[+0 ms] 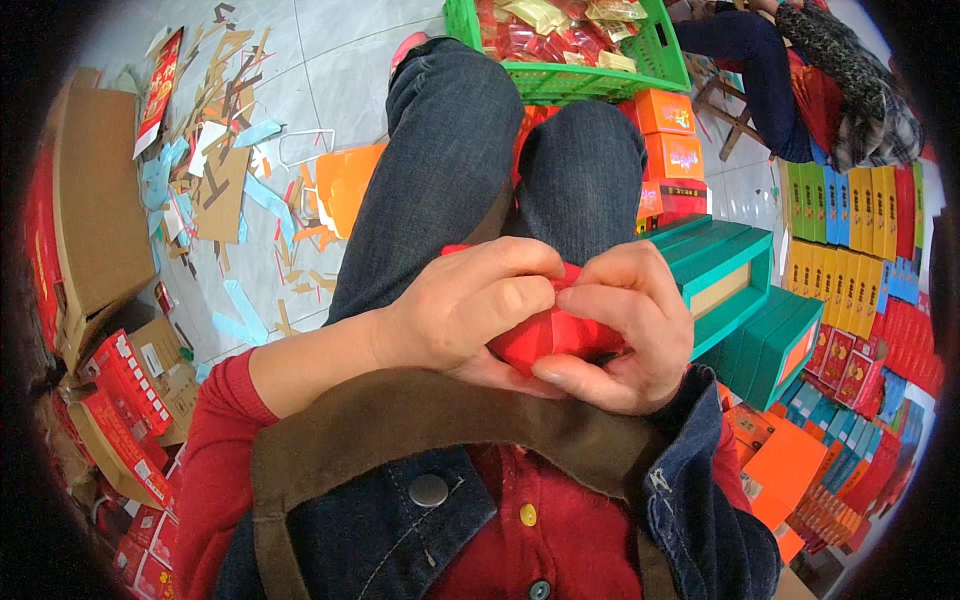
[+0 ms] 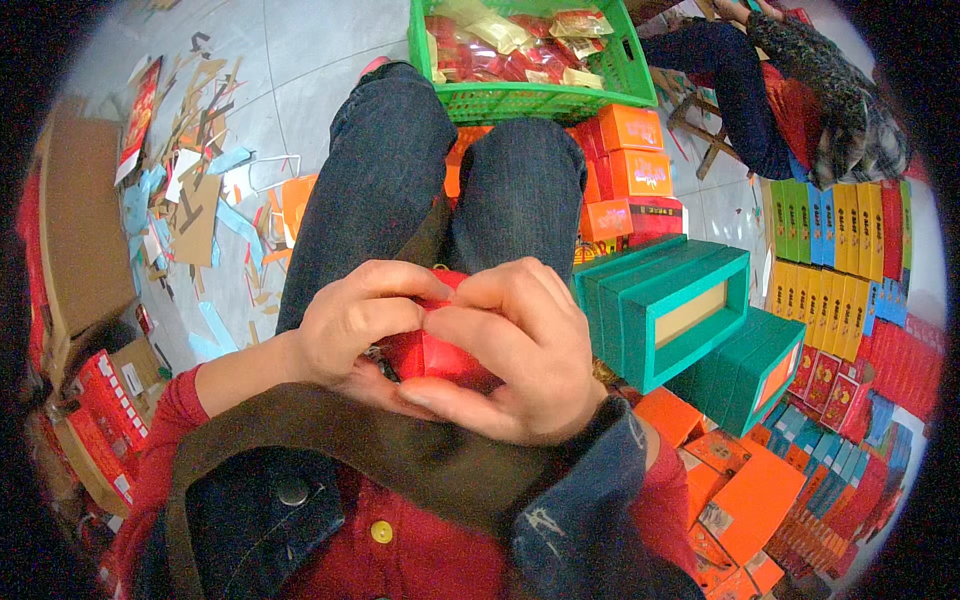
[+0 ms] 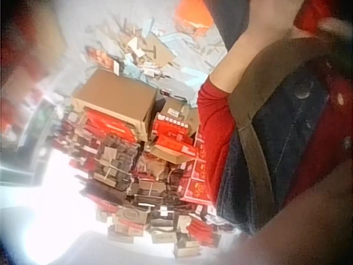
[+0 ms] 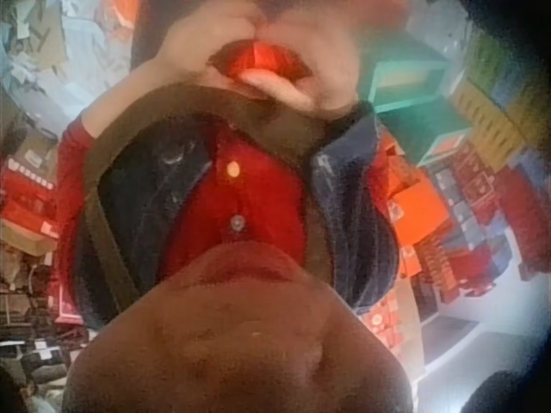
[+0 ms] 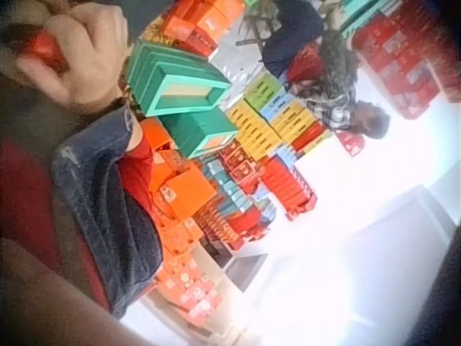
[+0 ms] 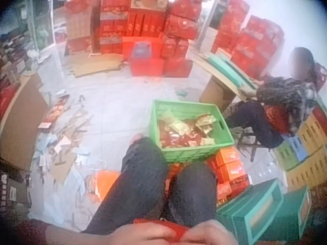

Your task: The person assembles small orange and red cardboard boxes by folding flaps and inserting pre-packaged items from a green basket. They repeatedly pick up flat boxes, fold them into shape, place a snack packet inside, and close the lid.

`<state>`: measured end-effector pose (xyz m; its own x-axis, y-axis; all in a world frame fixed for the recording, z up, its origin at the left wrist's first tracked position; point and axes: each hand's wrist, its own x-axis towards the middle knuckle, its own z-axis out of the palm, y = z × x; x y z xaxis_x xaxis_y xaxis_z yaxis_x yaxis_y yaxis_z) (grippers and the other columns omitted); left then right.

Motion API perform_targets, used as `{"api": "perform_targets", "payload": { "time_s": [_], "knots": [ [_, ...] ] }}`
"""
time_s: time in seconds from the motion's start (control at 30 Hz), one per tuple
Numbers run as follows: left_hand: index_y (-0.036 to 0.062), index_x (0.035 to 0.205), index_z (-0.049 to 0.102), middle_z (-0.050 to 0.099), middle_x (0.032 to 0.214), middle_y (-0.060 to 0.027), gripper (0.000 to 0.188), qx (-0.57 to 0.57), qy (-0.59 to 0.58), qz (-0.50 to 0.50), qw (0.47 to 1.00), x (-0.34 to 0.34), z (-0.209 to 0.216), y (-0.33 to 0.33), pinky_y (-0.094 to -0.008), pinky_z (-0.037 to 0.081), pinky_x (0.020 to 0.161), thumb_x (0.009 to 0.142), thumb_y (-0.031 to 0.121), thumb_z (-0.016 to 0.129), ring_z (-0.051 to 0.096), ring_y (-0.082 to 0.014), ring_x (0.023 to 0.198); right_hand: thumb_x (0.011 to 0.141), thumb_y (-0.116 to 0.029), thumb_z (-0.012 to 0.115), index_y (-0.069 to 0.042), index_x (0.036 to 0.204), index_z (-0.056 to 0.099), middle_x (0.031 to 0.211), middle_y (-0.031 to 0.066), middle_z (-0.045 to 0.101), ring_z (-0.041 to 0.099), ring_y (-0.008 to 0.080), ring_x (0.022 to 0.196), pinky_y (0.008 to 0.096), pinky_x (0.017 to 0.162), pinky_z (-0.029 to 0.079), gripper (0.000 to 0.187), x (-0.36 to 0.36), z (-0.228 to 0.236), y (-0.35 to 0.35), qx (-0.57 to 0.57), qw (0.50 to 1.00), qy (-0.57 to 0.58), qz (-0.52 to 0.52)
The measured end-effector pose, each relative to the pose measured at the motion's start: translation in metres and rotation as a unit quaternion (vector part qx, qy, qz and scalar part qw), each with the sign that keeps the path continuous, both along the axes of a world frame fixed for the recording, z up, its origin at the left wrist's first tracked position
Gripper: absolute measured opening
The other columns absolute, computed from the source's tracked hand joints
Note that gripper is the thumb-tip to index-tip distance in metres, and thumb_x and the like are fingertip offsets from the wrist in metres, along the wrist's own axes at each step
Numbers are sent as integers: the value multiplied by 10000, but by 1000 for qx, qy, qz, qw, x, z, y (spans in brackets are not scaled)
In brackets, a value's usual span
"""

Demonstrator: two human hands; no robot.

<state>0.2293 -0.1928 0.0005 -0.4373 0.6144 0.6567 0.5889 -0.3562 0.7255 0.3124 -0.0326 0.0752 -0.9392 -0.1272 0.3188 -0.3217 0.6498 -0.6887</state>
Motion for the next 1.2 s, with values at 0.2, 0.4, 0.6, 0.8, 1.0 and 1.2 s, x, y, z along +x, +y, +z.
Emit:
{"api": "perform_targets", "payload": {
  "time_s": [0.2,0.4,0.6,0.8,1.0,1.2],
  "knots": [
    [3,1020,519,577,974,-163,592,-56,-33,-10,998,1,-2,0,-387,495,756,579,255,825,603,-325,866,617,-94,713,-50,719,569,725,112,533,515,268,643,331,585,412,182,0,2,-10,-7,993,-39,-113],
    [-6,1010,524,584,942,-168,571,-63,15,5,998,4,-4,1,-401,497,754,621,327,776,596,-342,861,619,-76,709,-39,677,571,688,105,525,505,250,620,318,567,402,155,6,-1,-12,-6,986,-67,-152],
    [0,1063,538,604,992,-176,634,-127,-2,4,992,0,-6,0,-395,518,768,559,245,835,620,-356,880,654,-262,763,-24,921,636,930,154,576,560,275,817,354,715,447,379,13,-7,4,0,996,-3,-90],
    [7,1057,564,619,1002,-174,539,-88,16,142,986,-6,4,-1,-406,505,794,595,213,752,628,-326,934,714,-585,685,11,1364,321,1386,205,352,395,316,1259,446,999,364,954,35,-21,13,-164,947,-11,-275],
    [17,1096,573,600,1129,-168,481,-124,253,209,936,-8,8,16,-410,476,845,726,311,663,602,-317,1035,814,-48,612,-10,1409,224,1294,158,482,506,220,1160,366,978,419,711,9,-26,-7,-584,765,-149,-227],
    [12,1289,447,520,1230,-173,588,-138,-107,208,962,-41,9,-22,-415,411,953,814,276,674,518,-290,1134,773,-28,629,-29,1429,211,1286,142,490,523,205,1139,351,967,425,777,10,-37,19,-561,790,-175,-175]
  ]
}}
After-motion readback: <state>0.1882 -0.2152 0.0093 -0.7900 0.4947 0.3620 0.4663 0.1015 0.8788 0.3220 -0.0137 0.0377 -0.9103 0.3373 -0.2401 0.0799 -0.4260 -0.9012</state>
